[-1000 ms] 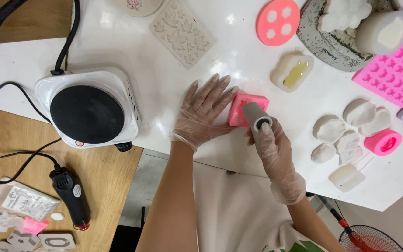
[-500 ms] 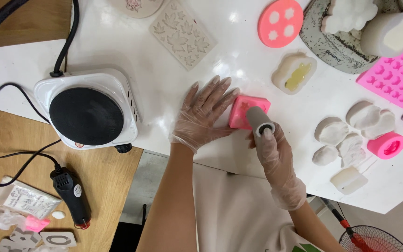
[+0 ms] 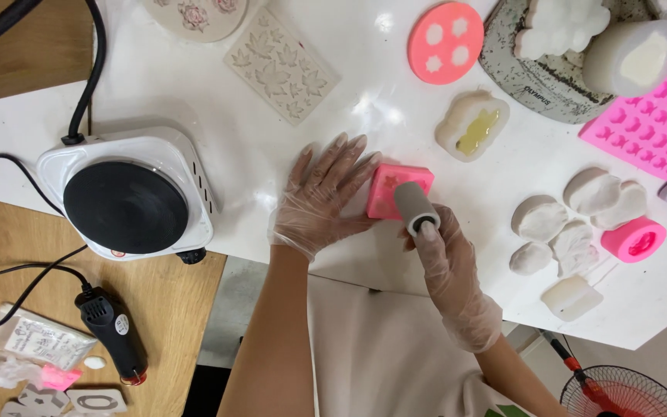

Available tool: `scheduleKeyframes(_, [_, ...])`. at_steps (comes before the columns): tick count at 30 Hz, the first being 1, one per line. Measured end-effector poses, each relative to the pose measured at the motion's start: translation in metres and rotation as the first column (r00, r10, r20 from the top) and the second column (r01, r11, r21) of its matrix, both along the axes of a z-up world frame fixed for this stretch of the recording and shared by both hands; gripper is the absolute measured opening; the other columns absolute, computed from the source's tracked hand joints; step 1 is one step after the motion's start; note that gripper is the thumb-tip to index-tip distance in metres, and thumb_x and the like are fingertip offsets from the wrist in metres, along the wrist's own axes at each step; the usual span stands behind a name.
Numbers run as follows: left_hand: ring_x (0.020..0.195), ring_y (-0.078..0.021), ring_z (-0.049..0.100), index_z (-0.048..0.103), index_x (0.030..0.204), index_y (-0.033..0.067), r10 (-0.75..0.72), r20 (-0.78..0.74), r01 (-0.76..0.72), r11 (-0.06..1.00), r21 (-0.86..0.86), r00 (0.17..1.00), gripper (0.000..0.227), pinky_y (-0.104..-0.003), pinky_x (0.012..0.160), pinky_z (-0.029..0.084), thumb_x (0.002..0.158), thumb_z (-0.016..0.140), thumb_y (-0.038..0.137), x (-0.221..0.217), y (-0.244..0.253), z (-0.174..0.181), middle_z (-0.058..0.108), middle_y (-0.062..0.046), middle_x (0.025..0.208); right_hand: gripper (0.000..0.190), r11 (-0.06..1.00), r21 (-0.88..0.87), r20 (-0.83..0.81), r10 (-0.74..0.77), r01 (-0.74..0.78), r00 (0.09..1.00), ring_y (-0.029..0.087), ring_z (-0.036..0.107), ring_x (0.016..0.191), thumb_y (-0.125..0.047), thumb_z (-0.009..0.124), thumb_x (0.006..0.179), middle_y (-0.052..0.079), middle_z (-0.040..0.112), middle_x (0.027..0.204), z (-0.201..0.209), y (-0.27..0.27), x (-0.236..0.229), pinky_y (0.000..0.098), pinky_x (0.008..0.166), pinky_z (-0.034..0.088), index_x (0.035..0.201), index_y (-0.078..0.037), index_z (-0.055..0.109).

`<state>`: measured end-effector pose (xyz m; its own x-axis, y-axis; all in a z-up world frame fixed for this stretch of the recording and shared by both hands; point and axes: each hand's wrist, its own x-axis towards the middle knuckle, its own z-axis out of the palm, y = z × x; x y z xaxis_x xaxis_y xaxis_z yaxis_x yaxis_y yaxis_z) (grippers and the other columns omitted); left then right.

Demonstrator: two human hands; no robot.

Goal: Cleaning the workbench and using a heat gun to prepare a silicone mold.

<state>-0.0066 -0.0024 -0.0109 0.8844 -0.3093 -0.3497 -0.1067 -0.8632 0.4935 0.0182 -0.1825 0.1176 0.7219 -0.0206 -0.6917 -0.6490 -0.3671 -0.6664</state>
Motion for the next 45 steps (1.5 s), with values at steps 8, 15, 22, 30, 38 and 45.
scheduleKeyframes(8, [0.158,-0.014,0.009,0.021,0.16,0.0466,0.025,0.003,-0.025,1.0,0.005,1.0,0.093,-0.049,0.128,0.007,0.082,0.059,0.079,0.0,-0.003,-0.001,0.014,0.012,0.17,0.023,0.985,-0.157,-0.084,0.063,-0.076,0.994,0.017,0.063,0.073,-0.033,0.057,0.094,0.006,0.071,0.074,0.004,-0.002,0.008,0.0365,0.076,0.051,0.099,-0.013,0.066])
scheduleKeyframes(15, [0.157,-0.0122,0.006,0.022,0.159,0.0479,0.005,-0.066,-0.003,0.999,0.037,0.998,0.093,-0.049,0.128,0.006,0.08,0.056,0.082,0.003,-0.003,0.004,0.012,0.015,0.17,0.03,0.997,-0.05,-0.011,0.065,-0.065,0.998,0.017,0.064,0.07,-0.038,0.054,0.096,0.006,0.068,0.068,-0.002,-0.013,0.008,0.0372,0.073,0.054,0.096,-0.011,0.068])
scheduleKeyframes(22, [0.154,-0.014,0.024,0.038,0.158,0.0321,0.021,0.203,-0.026,0.999,0.02,0.979,0.095,-0.044,0.125,0.014,0.08,0.065,0.08,0.006,-0.001,0.01,0.029,0.008,0.166,0.04,0.996,-0.025,-0.147,0.08,-0.084,0.986,0.015,0.06,0.071,-0.034,0.055,0.092,0.007,0.068,0.078,0.0,-0.022,0.016,0.0285,0.067,0.051,0.112,-0.001,0.067])
scheduleKeyframes(30, [0.153,-0.0147,0.028,0.041,0.155,0.0283,0.072,0.3,-0.059,0.997,-0.052,0.951,0.094,-0.042,0.125,0.015,0.077,0.072,0.072,0.009,-0.003,0.022,0.035,0.006,0.164,0.034,0.994,0.023,-0.085,0.11,-0.109,0.99,0.014,0.06,0.068,-0.029,0.054,0.095,0.006,0.069,0.077,0.015,-0.02,0.017,0.0277,0.065,0.052,0.11,-0.003,0.07])
scheduleKeyframes(38, [0.154,-0.0156,0.023,0.04,0.155,0.0283,0.032,0.391,-0.019,0.999,-0.037,0.92,0.096,-0.043,0.125,0.009,0.074,0.073,0.069,0.0,-0.002,0.021,0.031,0.004,0.166,0.033,0.996,0.079,-0.072,-0.022,0.028,0.997,0.015,0.058,0.07,-0.025,0.055,0.096,0.007,0.068,0.077,0.024,-0.028,-0.001,0.028,0.067,0.051,0.113,-0.004,0.073])
scheduleKeyframes(45, [0.151,-0.0219,0.031,0.046,0.151,0.0224,0.047,0.605,-0.008,0.998,-0.067,0.795,0.107,-0.049,0.121,0.017,0.064,0.085,0.069,-0.006,-0.006,0.001,0.039,-0.004,0.161,0.056,0.986,-0.108,-0.164,0.112,-0.131,0.98,0.007,0.066,0.09,-0.053,0.07,0.079,-0.007,0.078,0.099,-0.042,-0.047,-0.027,0.024,0.084,0.05,0.128,-0.026,0.068])
